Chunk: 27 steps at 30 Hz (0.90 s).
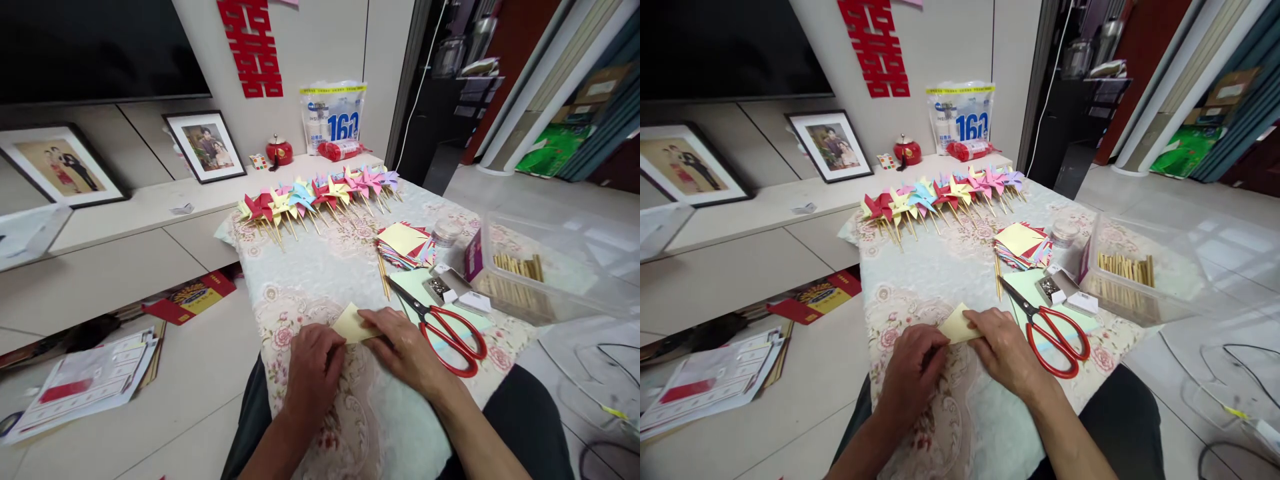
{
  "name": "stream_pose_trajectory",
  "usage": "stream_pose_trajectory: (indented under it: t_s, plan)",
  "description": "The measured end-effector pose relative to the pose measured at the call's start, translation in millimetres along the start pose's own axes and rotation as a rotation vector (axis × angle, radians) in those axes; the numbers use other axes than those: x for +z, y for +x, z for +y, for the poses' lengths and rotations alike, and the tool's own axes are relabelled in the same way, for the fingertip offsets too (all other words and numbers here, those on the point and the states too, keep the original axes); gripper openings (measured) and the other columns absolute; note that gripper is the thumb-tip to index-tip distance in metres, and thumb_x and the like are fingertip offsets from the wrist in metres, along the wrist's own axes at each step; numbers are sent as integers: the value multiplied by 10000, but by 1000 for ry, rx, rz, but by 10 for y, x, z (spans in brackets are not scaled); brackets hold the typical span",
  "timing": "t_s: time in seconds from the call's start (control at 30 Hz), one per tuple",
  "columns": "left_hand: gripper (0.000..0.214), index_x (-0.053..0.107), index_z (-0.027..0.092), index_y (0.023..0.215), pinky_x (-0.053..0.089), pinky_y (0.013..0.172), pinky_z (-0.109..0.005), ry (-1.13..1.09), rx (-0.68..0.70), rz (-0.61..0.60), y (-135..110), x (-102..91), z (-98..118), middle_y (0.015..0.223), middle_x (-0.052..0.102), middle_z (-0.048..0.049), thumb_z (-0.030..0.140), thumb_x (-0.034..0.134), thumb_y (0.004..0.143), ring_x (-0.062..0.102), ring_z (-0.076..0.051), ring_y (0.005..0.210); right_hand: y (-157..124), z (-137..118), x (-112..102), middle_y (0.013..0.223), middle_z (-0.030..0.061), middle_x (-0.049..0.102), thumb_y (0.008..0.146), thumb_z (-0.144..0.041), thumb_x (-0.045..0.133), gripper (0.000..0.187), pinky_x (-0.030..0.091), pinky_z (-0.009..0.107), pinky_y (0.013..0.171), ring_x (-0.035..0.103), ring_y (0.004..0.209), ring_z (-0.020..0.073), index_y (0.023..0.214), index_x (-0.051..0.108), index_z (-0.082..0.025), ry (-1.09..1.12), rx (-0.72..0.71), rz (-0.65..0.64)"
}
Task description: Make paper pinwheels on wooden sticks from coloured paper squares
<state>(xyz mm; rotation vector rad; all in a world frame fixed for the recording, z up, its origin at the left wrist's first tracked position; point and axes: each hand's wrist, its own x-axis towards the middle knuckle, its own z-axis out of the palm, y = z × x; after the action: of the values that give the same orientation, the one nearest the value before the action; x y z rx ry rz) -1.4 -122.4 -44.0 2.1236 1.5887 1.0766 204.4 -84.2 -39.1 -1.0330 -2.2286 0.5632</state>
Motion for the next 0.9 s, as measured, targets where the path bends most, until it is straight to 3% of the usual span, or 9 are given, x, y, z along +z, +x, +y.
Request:
stream_pose_trajectory:
  t_s: [0.23,0.33,0.6,0.9]
  plan:
    - [118,665,214,909,434,781,-423,-29,-190,-40,19,-18,7,855,683,-45,201,548,900,588,-250,858,8,-38,16,1136,103,718,959,-202,538,400,537,369,840,677,974,237,1359,519,-199,15,93,17]
    - [159,673,206,993,435,777,-436,17,-228,-36,37,7,16,851,673,-53,198,557,884,583,-257,840,11,-34,38,1025,95,729,962,-197,520,399,557,345,790,697,884,223,1360,521,-175,13,162,22]
    - [195,645,192,1029,448,760,-424,157,-142,9,34,87,-3,879,669,-61,154,552,862,577,-259,843,27,-11,49,1020,89,654,933,-160,526,403,561,364,752,668,879,230,1333,500,-201,-72,159,5]
    - [290,667,219,1111,469,808,-425,306,76,51,-22,130,-38,1135,652,-99,82,547,885,598,-257,984,22,-21,61,1094,100,627,930,-128,528,379,558,384,815,647,963,240,1298,531,-221,-78,156,-24]
